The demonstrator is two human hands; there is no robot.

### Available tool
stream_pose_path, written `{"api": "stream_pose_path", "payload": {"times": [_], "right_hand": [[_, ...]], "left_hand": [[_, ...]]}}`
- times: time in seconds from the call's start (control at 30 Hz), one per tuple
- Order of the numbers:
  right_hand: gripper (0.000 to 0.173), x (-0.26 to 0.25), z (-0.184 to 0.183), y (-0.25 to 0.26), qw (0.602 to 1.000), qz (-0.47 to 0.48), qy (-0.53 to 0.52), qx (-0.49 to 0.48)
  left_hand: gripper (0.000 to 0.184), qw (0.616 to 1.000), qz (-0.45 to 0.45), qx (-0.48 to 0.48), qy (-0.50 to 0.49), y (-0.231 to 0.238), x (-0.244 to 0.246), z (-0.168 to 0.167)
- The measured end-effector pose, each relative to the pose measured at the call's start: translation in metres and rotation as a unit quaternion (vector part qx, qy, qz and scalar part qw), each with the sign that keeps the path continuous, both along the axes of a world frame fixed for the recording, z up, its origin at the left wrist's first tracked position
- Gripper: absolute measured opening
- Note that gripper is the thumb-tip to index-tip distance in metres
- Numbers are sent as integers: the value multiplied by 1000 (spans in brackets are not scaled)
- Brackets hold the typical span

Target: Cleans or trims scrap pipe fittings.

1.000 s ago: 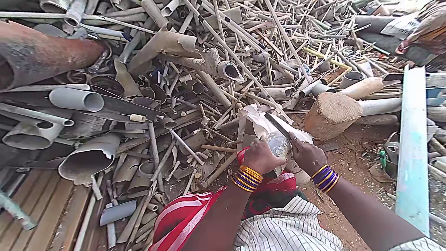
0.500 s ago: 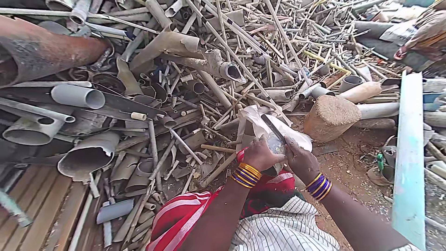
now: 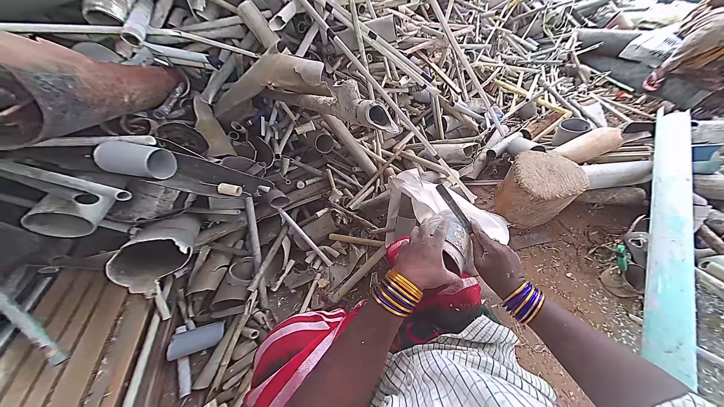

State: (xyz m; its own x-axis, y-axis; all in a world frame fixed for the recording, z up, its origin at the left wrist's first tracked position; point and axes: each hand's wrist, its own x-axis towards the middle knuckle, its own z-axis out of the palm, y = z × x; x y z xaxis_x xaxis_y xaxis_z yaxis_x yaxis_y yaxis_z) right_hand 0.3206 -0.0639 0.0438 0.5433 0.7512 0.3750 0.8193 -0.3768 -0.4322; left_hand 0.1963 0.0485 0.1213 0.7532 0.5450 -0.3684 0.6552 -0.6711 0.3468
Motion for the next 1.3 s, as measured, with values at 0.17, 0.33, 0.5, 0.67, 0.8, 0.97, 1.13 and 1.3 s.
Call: {"api": "stream_pose_path", "payload": {"times": [0.17,0.33,0.5,0.67,0.8,0.97,1.13,1.3], "right_hand": [[45,2,9,8,996,-28,76,-44],[44,20,23,10,983,3,179,-39],[55,17,39,-2,986,6,166,1],[45,-2,1,-4,985,68,-130,85],[47,0,-12,1,992,91,-57,65],[49,9,-14,1,990,117,-63,53],[48,13,-22,-7,989,126,-59,46],[46,12,-18,-22,987,117,-98,53]], "left_hand": [[67,993,-7,105,-59,2,6,-13],[49,984,30,138,-105,10,5,-19],[47,972,75,129,-179,15,-16,-27],[42,970,119,94,-189,30,-26,-42],[50,979,100,-2,-175,33,-27,-26],[117,985,85,-15,-147,2,-11,-12],[109,969,150,41,-194,-21,3,-33],[106,952,124,79,-267,-31,3,-48]]}}
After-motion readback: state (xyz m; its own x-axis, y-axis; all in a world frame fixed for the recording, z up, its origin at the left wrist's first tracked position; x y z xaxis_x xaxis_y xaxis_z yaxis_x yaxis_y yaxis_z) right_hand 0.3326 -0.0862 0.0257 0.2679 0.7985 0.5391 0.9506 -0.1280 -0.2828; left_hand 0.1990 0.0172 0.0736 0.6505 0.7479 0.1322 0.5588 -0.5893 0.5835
